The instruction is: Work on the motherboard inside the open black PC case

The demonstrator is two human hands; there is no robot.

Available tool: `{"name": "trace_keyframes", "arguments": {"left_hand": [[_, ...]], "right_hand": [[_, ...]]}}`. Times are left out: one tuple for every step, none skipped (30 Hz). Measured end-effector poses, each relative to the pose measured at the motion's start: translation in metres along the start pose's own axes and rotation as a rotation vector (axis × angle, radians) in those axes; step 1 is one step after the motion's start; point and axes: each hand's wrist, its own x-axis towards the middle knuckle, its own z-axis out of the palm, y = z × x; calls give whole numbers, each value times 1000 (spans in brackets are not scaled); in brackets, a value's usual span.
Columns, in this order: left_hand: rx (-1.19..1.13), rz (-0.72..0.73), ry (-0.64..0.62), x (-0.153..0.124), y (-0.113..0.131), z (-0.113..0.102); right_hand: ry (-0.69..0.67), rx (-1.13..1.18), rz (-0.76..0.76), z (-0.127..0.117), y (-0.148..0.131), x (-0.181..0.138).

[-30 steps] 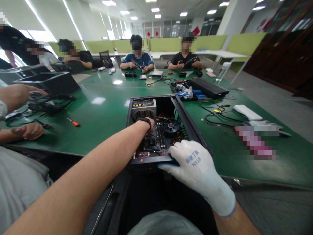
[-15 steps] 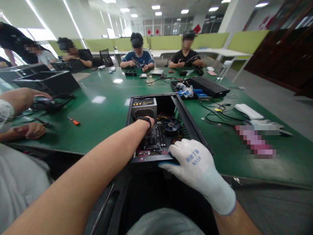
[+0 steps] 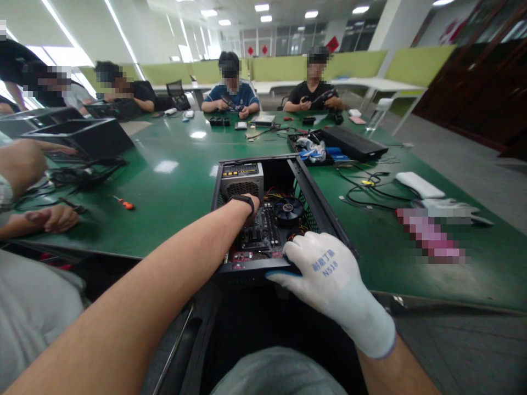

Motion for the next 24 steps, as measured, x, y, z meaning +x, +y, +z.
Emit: {"name": "trace_keyframes", "arguments": {"left_hand": [[23,-16,-37,-3,2,-3],[50,-32,-80,-6,3,-5],[75,-45,-119,-9,5,-8],[93,-52,-148,-12,7,-10],[103,-56,-164,-14,8,-12],[105,-58,-169,-15,8,-13],[99,-56,-166,-15,9,-14],[93,-55,-163,-14,9,-14],[90,-54,-164,-14,8,-13],[88,-52,-168,-13,8,-13],[84,-51,-170,-12,8,-12],[74,-52,-167,-11,7,-12],[61,-54,-158,-11,7,-11],[48,-57,-146,-11,7,-11],[34,-58,-133,-11,6,-10],[24,-61,-122,-12,6,-10],[17,-61,-113,-12,6,-10],[14,-61,-109,-13,6,-10],[13,-59,-106,-14,6,-9],[8,-57,-105,-14,6,-9],[3,-56,-103,-15,6,-9],[-2,-54,-102,-16,6,-9],[-9,-52,-104,-16,5,-9],[-19,-49,-106,-17,4,-9]], "right_hand": [[2,-4,0,0,0,0],[5,-7,1,0,0,0],[7,-9,2,-1,-1,0],[9,-9,1,-1,-1,0],[11,-9,1,-1,-1,0],[12,-9,0,-1,-1,0],[12,-8,-2,-1,-1,0],[11,-6,-3,-1,0,0],[10,-5,-4,-1,0,0],[10,-4,-4,-1,0,0],[9,-2,-4,-1,0,0],[10,-1,-3,-1,0,0],[13,-1,-3,-1,0,0],[14,0,-2,-1,0,0],[14,1,-1,-1,0,0],[13,1,-1,-2,0,0],[11,2,-1,-2,-1,0],[9,3,-3,-2,-1,0],[7,3,-4,-1,-1,0],[4,3,-5,-1,0,1],[2,1,-5,-1,0,1],[1,-1,-3,-1,0,1],[0,-4,-1,-1,0,1],[-2,-4,-1,-1,0,1]]}}
